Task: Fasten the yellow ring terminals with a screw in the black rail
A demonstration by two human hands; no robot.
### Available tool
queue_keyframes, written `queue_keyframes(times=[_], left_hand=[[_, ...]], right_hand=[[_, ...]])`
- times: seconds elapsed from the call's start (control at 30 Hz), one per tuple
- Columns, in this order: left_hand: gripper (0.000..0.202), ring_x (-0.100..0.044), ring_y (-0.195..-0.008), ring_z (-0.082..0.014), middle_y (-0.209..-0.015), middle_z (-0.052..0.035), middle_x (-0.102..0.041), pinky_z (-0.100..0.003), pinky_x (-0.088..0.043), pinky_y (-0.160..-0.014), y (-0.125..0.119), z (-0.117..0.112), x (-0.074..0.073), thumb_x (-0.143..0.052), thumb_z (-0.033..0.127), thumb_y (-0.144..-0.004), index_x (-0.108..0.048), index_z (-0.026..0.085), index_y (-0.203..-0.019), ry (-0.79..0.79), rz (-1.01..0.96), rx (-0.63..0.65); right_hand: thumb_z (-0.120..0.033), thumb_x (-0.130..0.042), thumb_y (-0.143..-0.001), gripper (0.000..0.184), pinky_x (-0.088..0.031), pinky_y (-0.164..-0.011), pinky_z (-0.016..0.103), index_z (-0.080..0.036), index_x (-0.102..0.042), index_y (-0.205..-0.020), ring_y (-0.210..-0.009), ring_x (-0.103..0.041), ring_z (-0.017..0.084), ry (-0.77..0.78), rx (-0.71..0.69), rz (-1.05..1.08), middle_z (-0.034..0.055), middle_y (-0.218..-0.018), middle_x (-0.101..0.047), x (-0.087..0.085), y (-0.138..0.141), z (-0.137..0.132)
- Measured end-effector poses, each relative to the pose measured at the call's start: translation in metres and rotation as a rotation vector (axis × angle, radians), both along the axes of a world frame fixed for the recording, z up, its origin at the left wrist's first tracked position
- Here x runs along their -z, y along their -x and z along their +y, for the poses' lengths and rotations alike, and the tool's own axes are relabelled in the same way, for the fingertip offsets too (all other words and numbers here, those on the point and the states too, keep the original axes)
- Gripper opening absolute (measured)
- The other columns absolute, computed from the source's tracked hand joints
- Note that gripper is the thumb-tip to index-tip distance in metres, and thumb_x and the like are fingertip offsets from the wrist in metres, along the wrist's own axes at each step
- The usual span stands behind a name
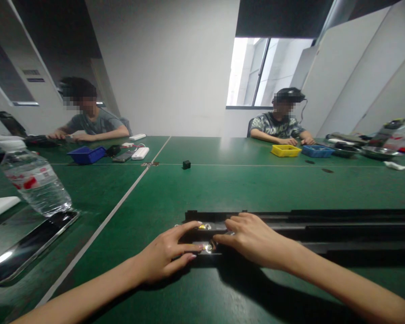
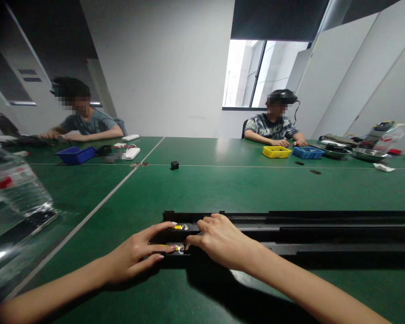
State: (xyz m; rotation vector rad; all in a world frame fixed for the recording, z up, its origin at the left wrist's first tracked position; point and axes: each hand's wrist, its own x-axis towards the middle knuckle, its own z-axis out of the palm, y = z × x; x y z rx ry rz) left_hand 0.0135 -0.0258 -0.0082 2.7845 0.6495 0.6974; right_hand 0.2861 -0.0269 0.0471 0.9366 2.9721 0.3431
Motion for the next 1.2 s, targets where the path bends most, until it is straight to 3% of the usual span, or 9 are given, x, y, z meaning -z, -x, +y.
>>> queue_keyframes(times=[0.77,1.2], left_hand=[[0.033,-0.045,-0.132,-0.0298,-0.15,-0.0104,-0.037,-0.047,-0.042,-0.106,0.0009,-0.0005,0.0005,-0.042,0.028,-0.102,-0.062,0.025,-0.128,0.007,0.008,-0.011],[0.033,-0.045,-0.132,-0.0292,-0.151,-0.0109,-0.036,-0.046,-0.041,-0.107,0.0013,0.0005,0.0038,-0.041,0.027,-0.103,-0.063,0.023,-0.127,0.0,0.0,-0.003]], right_hand=[[-0.016,-0.054,-0.093,0.029,-0.029,-0.058,0.028,-0.026,-0.064,-0.118,-0.07,-0.058,0.018,0.012,0.008,-0.001,0.0045,-0.083,-0.064,-0.0031,0.0015,-0.0039],[-0.016,-0.054,-0.093,0.023,-0.023,-0.057,0.029,-0.024,-0.065,-0.112,-0.07,-0.057,0.017,0.034,0.008,-0.004,0.0052,-0.083,-0.065,-0.0029,0.0017,-0.0047]])
